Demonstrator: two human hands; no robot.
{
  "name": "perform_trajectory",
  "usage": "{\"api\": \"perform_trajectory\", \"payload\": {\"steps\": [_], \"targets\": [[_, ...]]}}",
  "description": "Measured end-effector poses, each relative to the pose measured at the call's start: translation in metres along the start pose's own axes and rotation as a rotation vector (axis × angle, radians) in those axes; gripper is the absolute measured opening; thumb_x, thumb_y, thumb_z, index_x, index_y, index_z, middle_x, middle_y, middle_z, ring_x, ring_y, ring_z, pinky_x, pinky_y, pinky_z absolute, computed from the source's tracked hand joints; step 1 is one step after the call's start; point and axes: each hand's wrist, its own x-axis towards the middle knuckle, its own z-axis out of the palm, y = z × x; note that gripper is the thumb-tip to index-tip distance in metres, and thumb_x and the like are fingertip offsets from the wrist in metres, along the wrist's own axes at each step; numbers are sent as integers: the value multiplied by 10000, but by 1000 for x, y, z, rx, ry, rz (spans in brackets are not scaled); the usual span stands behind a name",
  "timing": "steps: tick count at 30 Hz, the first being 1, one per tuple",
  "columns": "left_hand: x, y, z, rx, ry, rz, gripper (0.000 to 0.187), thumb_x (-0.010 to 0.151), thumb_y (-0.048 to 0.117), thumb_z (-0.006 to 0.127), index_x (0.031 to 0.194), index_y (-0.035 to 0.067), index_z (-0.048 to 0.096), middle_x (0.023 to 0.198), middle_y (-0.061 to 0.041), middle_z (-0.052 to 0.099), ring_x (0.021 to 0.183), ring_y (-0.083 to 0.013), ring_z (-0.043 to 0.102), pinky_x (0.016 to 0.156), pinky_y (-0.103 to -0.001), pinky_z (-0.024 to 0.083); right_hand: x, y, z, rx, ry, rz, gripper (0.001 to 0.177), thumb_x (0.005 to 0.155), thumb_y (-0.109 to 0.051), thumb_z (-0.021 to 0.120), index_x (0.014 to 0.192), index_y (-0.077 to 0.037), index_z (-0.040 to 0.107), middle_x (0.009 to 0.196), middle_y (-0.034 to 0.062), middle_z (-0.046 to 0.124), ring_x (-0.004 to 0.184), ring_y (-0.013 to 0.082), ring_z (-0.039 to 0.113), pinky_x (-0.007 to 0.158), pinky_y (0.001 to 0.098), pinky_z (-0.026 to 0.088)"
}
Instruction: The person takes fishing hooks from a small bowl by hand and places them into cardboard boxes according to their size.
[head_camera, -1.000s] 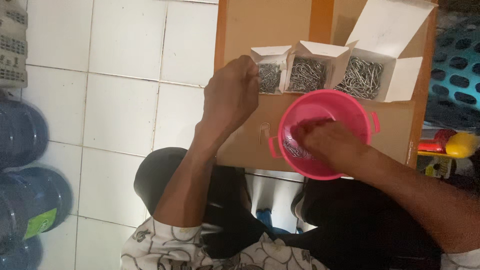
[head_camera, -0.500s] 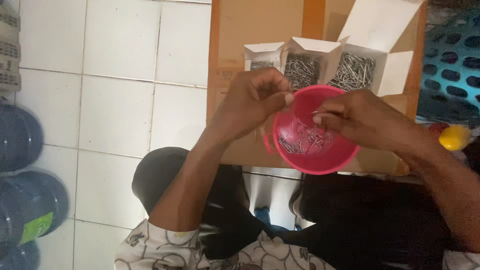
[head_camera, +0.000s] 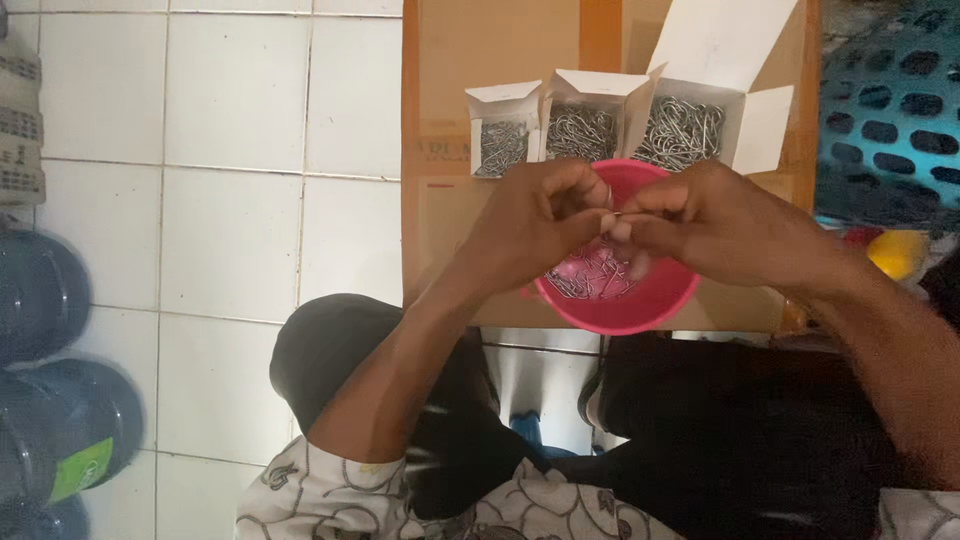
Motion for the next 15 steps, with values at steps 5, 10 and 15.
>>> {"api": "perform_trajectory", "payload": {"steps": [5, 10, 15], "targets": [[1, -4, 1, -65, 107, 78, 102, 899, 85, 697, 835, 135, 634, 722, 61, 600, 627, -24, 515, 547, -201, 417, -7, -12, -8, 3, 16, 65, 251, 965, -243, 639, 1028, -143, 861, 819, 47, 910, 773, 122, 799, 784, 303, 567], [1, 10, -1, -48, 277, 96, 116, 906, 113, 694, 817, 129, 622, 728, 60, 603, 648, -33, 507, 599, -207, 417, -5, -13, 3, 127, 114, 220, 235, 962, -174, 686, 1133, -101, 830, 840, 124, 865, 759, 222, 802, 788, 367, 605], [5, -6, 1, -145, 287, 115, 65, 909, 133, 714, 863, 123, 669, 739, 64, 636, 641, -3, 516, 575, -169, 401, 4, 19, 14, -192, 303, -405, 182, 996, -248, 632, 878, -152, 732, 694, -37, 694, 636, 87, 583, 609, 288, 418]]}}
